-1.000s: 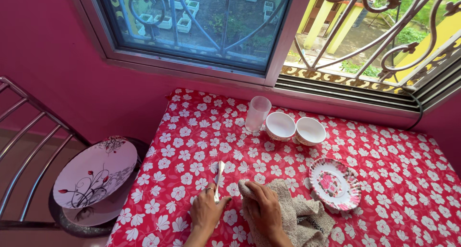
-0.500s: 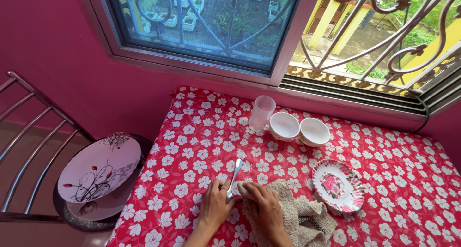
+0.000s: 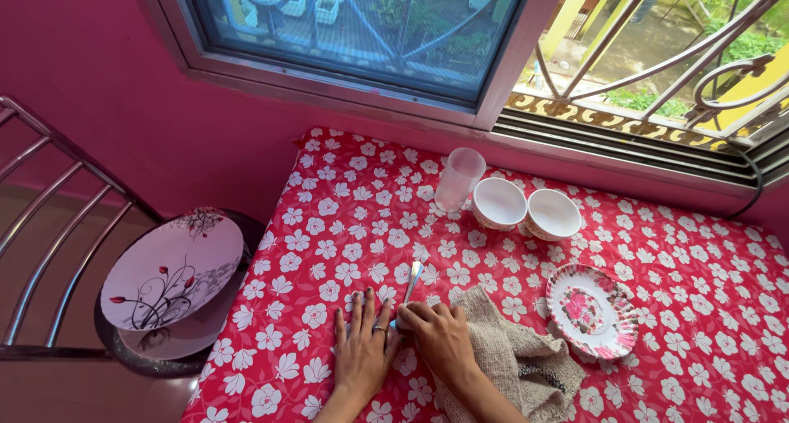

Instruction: The person wipes a bowl, several plates, and a spoon with a cloth on a table.

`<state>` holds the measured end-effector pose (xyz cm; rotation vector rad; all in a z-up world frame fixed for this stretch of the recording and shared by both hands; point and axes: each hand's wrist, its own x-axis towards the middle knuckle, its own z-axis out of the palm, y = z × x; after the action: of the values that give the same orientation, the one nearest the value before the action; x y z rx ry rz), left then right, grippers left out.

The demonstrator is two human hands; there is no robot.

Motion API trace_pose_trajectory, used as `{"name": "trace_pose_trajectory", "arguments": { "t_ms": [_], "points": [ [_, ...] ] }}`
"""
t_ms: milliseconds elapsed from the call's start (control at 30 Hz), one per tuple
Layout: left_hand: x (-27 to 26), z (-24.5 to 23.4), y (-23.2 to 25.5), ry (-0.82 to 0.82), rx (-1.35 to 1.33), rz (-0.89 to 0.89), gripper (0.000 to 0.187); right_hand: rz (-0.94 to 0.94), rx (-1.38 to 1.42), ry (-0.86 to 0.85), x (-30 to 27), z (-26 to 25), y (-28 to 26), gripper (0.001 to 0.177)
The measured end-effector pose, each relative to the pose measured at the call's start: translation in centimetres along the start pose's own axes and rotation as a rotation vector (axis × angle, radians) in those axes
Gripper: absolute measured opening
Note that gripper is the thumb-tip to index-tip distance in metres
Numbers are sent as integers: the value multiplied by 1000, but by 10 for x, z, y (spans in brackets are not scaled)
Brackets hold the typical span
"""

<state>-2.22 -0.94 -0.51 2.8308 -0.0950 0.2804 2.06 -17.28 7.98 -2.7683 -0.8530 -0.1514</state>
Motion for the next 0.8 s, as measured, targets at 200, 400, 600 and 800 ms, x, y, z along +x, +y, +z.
{"name": "trace_pose_trajectory", "arguments": {
  "t_ms": [200, 400, 600, 800],
  "points": [
    [0, 1, 1, 145, -16, 48, 69, 59, -148, -82, 37, 17, 20, 32],
    [1, 0, 2, 94, -19, 35, 69, 314, -87, -172, 78, 18, 37, 26],
    [3, -9, 5, 112, -31, 35, 70, 383, -58, -92, 96, 16, 48, 23],
    [3, -6, 5, 85, -10, 13, 71, 65, -64, -81, 41, 18, 17, 24]
  ]
}}
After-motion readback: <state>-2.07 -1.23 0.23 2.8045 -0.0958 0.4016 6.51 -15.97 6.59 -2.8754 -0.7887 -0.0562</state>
